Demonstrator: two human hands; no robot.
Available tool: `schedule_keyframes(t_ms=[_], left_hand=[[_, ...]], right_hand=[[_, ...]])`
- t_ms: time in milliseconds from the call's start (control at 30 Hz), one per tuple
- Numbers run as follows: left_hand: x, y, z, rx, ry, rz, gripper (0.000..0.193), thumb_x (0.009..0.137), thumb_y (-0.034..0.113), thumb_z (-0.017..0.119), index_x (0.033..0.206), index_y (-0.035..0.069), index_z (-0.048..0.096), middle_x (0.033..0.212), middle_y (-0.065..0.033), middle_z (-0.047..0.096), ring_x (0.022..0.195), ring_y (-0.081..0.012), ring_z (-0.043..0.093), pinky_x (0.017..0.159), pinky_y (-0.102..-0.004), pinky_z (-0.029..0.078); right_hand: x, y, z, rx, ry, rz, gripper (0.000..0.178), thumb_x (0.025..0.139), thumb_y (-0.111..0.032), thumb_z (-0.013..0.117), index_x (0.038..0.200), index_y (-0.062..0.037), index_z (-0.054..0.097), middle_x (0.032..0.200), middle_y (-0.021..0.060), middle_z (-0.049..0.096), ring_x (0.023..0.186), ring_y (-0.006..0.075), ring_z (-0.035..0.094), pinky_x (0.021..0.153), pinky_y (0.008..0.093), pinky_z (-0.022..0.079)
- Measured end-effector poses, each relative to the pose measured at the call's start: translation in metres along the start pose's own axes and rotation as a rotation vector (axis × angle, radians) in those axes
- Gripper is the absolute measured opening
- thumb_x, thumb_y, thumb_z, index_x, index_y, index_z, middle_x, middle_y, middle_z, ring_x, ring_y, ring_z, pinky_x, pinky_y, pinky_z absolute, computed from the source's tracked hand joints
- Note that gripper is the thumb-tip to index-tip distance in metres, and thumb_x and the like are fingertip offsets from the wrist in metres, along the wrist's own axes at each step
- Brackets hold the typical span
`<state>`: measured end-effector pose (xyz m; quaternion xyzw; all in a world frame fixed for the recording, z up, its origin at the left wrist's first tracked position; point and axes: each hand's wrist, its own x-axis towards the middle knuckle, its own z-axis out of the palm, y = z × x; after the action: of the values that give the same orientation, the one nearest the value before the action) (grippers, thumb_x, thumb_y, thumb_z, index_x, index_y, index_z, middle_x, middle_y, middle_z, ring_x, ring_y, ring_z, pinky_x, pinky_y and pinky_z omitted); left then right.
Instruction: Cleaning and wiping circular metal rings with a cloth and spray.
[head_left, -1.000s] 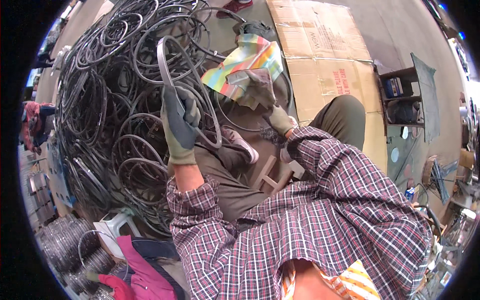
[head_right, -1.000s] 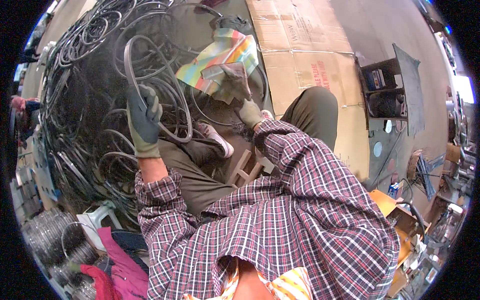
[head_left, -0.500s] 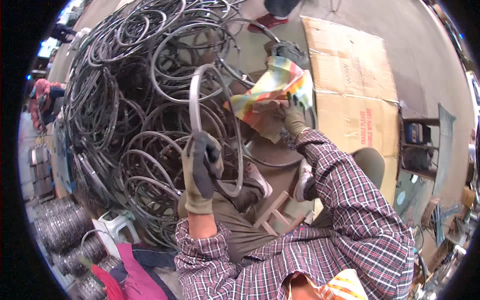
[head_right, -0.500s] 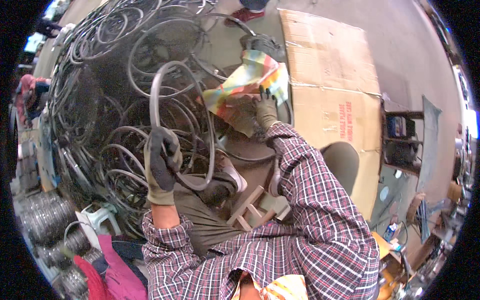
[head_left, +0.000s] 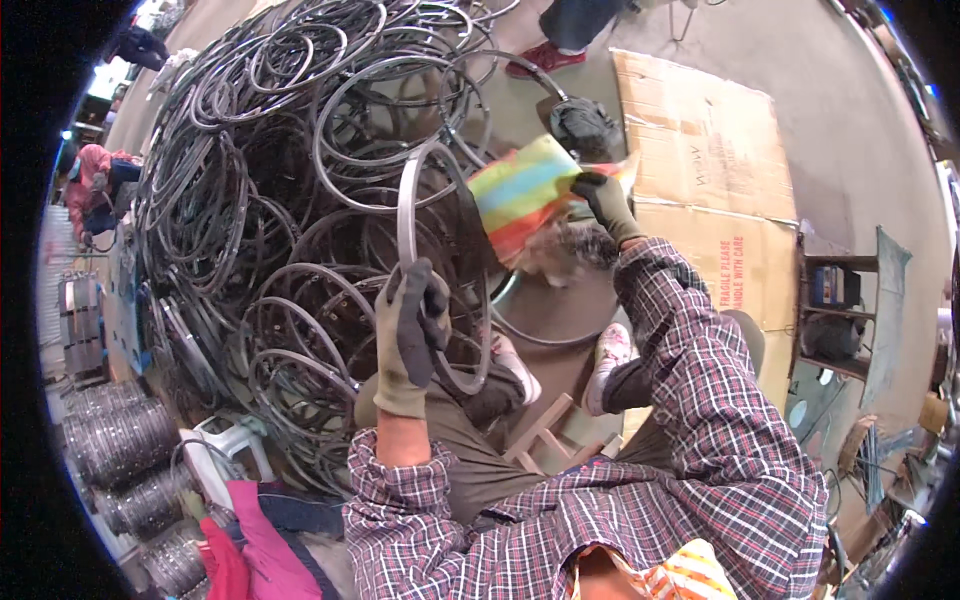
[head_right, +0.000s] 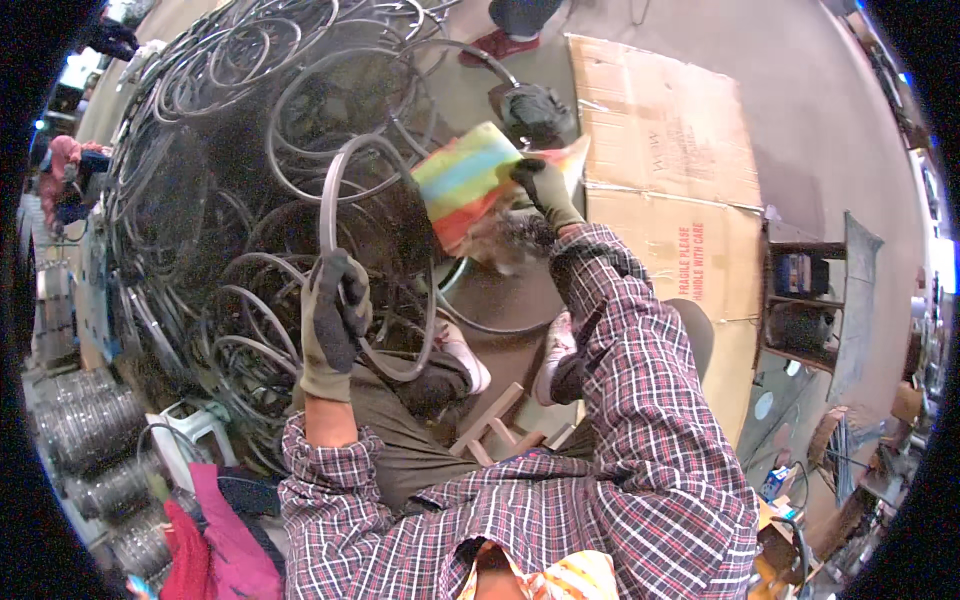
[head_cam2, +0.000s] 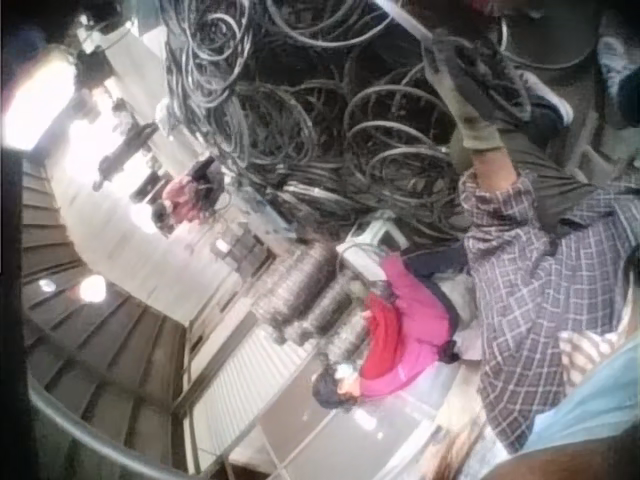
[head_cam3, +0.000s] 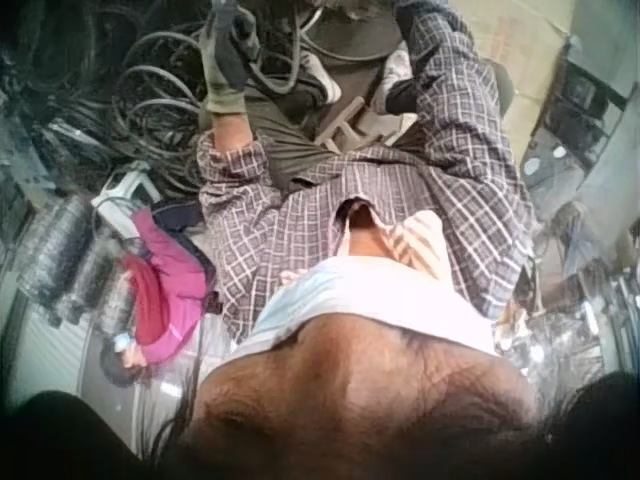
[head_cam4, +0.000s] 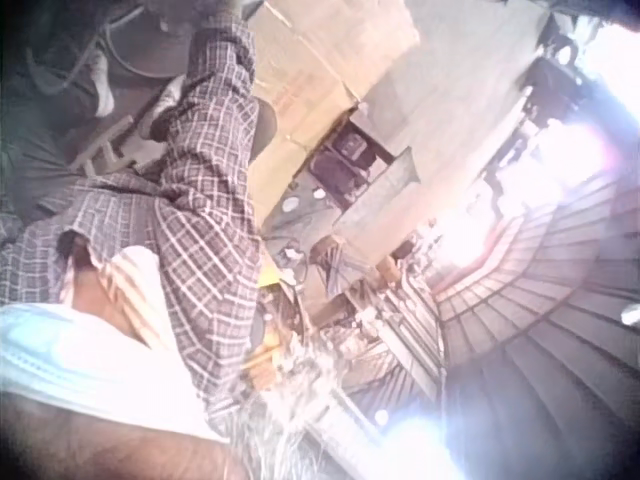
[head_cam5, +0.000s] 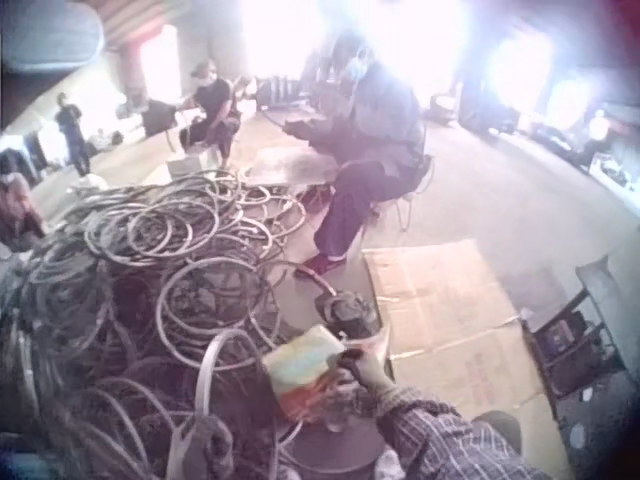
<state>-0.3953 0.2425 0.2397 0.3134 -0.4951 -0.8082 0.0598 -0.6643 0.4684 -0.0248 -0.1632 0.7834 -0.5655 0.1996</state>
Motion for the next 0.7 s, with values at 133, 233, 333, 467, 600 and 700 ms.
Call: schedule_keyframes(t_ms=[133,233,333,467,600,700], left_hand=[[-0.007,0.006,-0.008,0.093,0.089,0.025,0.033,0.099,0.039,0.055,0.083,0.010,0.056,0.062,0.0019,0.050,0.042,-0.0053,0.041,0.039,-0.0218,0.031],[0.007,-0.016,-0.018,-0.106,0.017,0.042,0.020,0.095,0.027,0.064,0.097,0.008,0.061,0.068,0.0026,0.055,0.048,-0.0039,0.048,0.042,-0.0196,0.037],[0.027,-0.041,-0.017,-0.221,0.009,0.152,0.023,0.095,0.025,0.065,0.108,0.007,0.063,0.078,0.0023,0.061,0.059,-0.0037,0.054,0.050,-0.0187,0.041],[0.000,-0.016,0.016,-0.412,-0.122,0.160,0.032,0.095,0.023,0.063,0.121,0.005,0.058,0.093,0.0016,0.063,0.071,-0.0037,0.055,0.056,-0.0167,0.041],[0.034,-0.060,-0.007,-0.608,-0.443,0.186,0.042,0.096,0.019,0.060,0.134,0.003,0.049,0.118,-0.0032,0.061,0.106,-0.0124,0.060,0.092,-0.0280,0.049],[0.042,-0.068,-0.019,-0.449,-0.376,0.187,0.036,0.095,0.005,0.055,0.130,-0.002,0.052,0.118,-0.0097,0.064,0.105,-0.0192,0.064,0.093,-0.0313,0.052]], right_hand=[[-0.024,-0.127,-0.011,0.482,-0.006,0.046,0.022,0.088,-0.016,0.069,0.104,-0.0011,0.069,0.096,0.0033,0.068,0.088,0.0123,0.063,0.079,0.0260,0.050],[-0.054,-0.201,-0.010,1.031,-0.031,0.029,0.031,0.090,-0.015,0.066,0.116,0.0002,0.062,0.103,0.0064,0.067,0.093,0.0156,0.064,0.082,0.0280,0.052],[-0.065,-0.226,-0.015,0.996,-0.077,-0.125,0.039,0.091,-0.016,0.063,0.126,-0.0001,0.055,0.114,0.0104,0.065,0.100,0.0207,0.064,0.089,0.0324,0.052],[-0.093,-0.243,0.013,1.376,-0.132,-0.073,0.041,0.095,-0.018,0.058,0.131,0.0020,0.052,0.125,0.0133,0.061,0.108,0.0228,0.062,0.096,0.0370,0.051],[-0.117,-0.201,0.069,0.695,-0.056,-0.143,0.035,0.092,-0.010,0.064,0.124,0.0026,0.057,0.118,0.0089,0.065,0.104,0.0141,0.062,0.085,0.0290,0.053],[-0.160,-0.193,0.102,0.314,-0.078,-0.269,0.035,0.091,-0.009,0.064,0.122,0.0036,0.058,0.117,0.0074,0.065,0.104,0.0139,0.060,0.090,0.0307,0.049]])
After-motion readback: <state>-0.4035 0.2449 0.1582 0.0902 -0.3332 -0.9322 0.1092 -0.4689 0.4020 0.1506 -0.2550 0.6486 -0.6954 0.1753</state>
